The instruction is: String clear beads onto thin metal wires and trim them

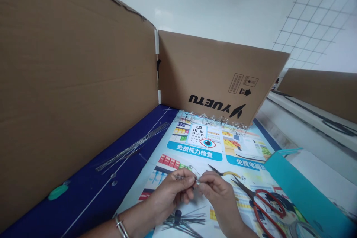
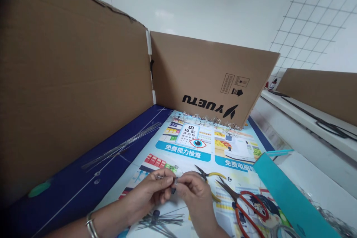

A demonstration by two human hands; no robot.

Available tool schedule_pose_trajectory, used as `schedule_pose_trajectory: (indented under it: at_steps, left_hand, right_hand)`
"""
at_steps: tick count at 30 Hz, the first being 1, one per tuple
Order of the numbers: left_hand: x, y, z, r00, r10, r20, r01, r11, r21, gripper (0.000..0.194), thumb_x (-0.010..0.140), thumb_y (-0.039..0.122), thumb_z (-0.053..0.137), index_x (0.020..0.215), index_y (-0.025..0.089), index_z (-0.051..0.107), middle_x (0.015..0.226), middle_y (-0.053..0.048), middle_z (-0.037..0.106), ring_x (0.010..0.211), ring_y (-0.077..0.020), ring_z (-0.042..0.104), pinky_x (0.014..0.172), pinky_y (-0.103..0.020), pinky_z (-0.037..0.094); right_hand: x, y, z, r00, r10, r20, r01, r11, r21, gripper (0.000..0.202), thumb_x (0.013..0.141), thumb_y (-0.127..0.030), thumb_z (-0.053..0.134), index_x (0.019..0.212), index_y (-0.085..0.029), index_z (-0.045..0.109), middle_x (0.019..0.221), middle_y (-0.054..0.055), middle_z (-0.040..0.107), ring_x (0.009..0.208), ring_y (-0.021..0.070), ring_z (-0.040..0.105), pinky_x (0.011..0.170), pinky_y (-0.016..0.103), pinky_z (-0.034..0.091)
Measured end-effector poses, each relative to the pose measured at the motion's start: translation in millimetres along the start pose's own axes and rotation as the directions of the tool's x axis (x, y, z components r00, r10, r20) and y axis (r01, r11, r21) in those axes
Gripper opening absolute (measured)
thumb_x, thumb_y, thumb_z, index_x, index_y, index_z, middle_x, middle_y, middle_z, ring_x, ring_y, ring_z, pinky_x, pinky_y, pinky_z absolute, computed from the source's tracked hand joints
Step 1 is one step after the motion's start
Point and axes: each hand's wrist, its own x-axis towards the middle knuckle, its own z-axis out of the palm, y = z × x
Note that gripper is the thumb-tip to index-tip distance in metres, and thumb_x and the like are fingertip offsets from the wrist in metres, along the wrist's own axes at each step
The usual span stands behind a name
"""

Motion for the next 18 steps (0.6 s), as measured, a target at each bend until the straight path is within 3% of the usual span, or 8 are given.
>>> schedule_pose_trajectory:
  at_steps: [5,8,11,14,18]
  left_hand:
    - [-1.3,-1.0,0.0,0.998,-0.011,0.058,0.01,1.0,0.011,0.016,0.077,0.027,0.061,0.081,0.012,0.057,0.059,-0.002,0.062,0.045,-0.0056,0.052,0.043,-0.014,0.036]
    - [0.3,2.9,0.6,0.997,0.072,-0.027,-0.071,0.997,0.023,0.023,0.08,0.034,0.056,0.093,0.015,0.056,0.083,-0.007,0.064,0.067,-0.012,0.06,0.048,-0.017,0.041]
    - [2.8,11.1,-1.2,0.97,0.188,-0.154,-0.178,0.981,0.076,0.029,0.083,0.041,0.05,0.097,0.016,0.056,0.099,-0.01,0.061,0.084,-0.0161,0.059,0.058,-0.021,0.045]
    - [3.0,20.1,-2.4,0.927,0.303,-0.223,-0.273,0.95,0.154,0.029,0.083,0.042,0.049,0.095,0.016,0.055,0.099,-0.01,0.06,0.088,-0.0168,0.059,0.067,-0.024,0.046]
    - [-0.2,25.3,2.0,0.889,0.388,-0.242,-0.357,0.92,0.164,0.027,0.081,0.041,0.053,0.093,0.017,0.054,0.092,-0.007,0.062,0.086,-0.0182,0.06,0.071,-0.028,0.047]
  right_hand:
    - [0.0,-3.8,-2.1,1.0,0.027,-0.004,-0.027,0.999,-0.045,0.009,0.074,-0.028,0.063,0.072,-0.019,0.064,0.071,0.002,0.058,0.066,0.0159,0.053,0.061,0.027,0.041]
    - [3.9,-2.5,-8.7,0.986,0.121,-0.111,-0.123,0.992,-0.005,0.015,0.077,-0.033,0.06,0.078,-0.019,0.062,0.065,0.001,0.059,0.062,0.0147,0.051,0.062,0.028,0.041]
    - [10.5,-1.2,-16.8,0.966,0.158,-0.205,-0.149,0.987,0.06,0.019,0.078,-0.037,0.058,0.084,-0.019,0.061,0.078,0.003,0.062,0.066,0.0146,0.052,0.063,0.028,0.042]
    - [16.2,0.0,-23.3,0.957,0.167,-0.238,-0.132,0.979,0.154,0.021,0.078,-0.039,0.059,0.085,-0.019,0.061,0.09,0.006,0.062,0.073,0.0156,0.052,0.06,0.027,0.043]
    - [20.7,2.4,-30.6,0.938,0.206,-0.28,-0.123,0.95,0.287,0.022,0.075,-0.038,0.062,0.085,-0.019,0.059,0.086,0.004,0.061,0.071,0.0141,0.053,0.057,0.025,0.044]
